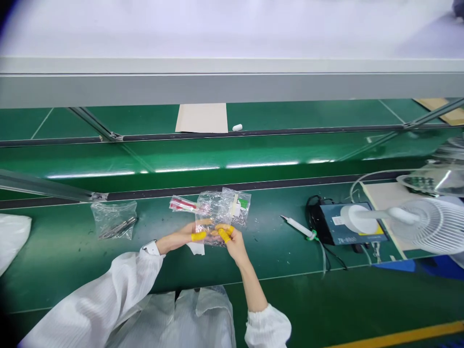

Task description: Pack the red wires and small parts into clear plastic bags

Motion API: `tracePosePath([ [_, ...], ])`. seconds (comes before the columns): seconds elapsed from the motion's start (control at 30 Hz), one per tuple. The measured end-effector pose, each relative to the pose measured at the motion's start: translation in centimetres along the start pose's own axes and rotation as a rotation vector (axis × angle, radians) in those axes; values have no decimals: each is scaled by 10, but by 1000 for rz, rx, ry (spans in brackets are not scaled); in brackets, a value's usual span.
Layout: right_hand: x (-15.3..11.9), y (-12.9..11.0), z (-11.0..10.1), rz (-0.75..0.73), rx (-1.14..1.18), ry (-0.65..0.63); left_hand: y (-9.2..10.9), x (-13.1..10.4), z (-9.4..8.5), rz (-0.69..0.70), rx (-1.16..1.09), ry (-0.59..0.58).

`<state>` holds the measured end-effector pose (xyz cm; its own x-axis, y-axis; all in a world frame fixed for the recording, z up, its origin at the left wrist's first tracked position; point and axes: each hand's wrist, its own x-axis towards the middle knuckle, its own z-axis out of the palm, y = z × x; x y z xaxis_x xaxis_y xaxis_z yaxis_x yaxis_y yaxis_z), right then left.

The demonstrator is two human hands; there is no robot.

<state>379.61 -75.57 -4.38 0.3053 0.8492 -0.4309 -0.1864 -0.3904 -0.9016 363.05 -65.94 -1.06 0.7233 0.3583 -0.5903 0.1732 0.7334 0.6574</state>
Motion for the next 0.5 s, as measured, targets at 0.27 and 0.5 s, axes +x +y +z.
tracePosePath([
  [0.27,-10,17,-22,-30,-45,128,-49,10,4,-21,192,77],
  [0.5,-32,27,-36,-147,-298,384,-67,7,27,104,186,252],
])
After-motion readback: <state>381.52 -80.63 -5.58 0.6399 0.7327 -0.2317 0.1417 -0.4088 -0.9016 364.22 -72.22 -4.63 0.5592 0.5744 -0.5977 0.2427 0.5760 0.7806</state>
